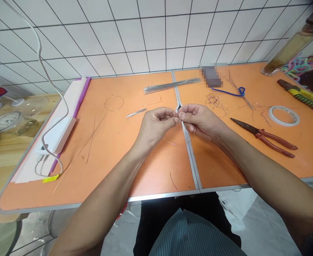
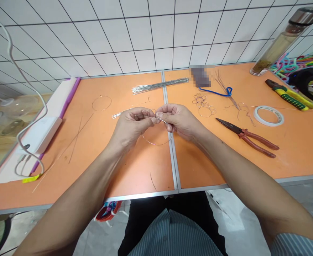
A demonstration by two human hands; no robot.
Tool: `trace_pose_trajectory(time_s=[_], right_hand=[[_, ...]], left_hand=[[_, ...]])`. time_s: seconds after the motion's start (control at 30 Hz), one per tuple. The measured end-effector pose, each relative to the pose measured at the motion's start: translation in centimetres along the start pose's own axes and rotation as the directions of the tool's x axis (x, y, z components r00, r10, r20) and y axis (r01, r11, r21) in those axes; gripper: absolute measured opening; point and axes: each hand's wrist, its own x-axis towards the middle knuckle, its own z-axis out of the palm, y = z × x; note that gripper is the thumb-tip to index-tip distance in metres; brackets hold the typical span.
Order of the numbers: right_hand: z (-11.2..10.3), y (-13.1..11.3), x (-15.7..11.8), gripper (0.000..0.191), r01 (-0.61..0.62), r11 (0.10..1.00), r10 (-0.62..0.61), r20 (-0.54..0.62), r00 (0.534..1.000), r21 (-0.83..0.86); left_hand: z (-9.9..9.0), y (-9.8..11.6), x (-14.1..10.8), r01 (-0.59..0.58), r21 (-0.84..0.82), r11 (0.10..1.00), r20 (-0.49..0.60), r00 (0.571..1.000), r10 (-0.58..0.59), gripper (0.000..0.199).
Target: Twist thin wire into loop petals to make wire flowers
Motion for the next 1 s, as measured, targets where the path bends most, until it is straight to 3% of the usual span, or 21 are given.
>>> trace_pose_trajectory(time_s=[0.27,0.47,0.6,0.7,0.8,0.9,1.0], right_hand=[[0.1,-0.5,-0.3,0.047,-0.078,0.995,0.074,0.057,0.996,0.063],[0.0,-0.8,-0.3,0.040,-0.204,0.966,0.186,0.120,0.975,0.159],[0.0,-1.0,-0.3,0.041,-0.227,0.967,0.216,0.100,0.971,0.115],[0.4,-1.0,-0.7,0.035,-0.049,0.995,0.042,-0.079,0.996,-0.090],[0.9,-0.6,-1.0,0.022,0.147,0.908,-0.248,-0.220,0.943,-0.393],[1.2,0.0,-1.1,0.013,0.252,0.741,-0.436,-0.159,0.886,-0.623],[1.3,0.4,-1.0,0.010,0.310,0.595,-0.534,-0.077,0.842,-0.742]], left_hand=[[-0.1,-0.6,-0.1,-0.060,0.023,0.998,0.013,0.998,0.060,0.013],[0.1,-1.0,0.0,-0.109,0.034,0.994,0.018,0.994,0.108,0.010],[0.2,-0.9,0.1,-0.096,0.018,0.995,0.024,0.995,0.096,0.013],[0.3,-0.5,0.1,0.003,-0.028,1.000,-0.033,0.999,-0.003,0.014],[0.1,-0.2,0.3,0.073,-0.080,0.994,-0.104,0.991,-0.081,0.013],[0.0,-0.1,0.4,0.106,-0.120,0.987,-0.095,0.988,-0.118,0.014],[0.0,-0.1,0.5,0.108,-0.146,0.983,-0.051,0.992,-0.117,0.013]])
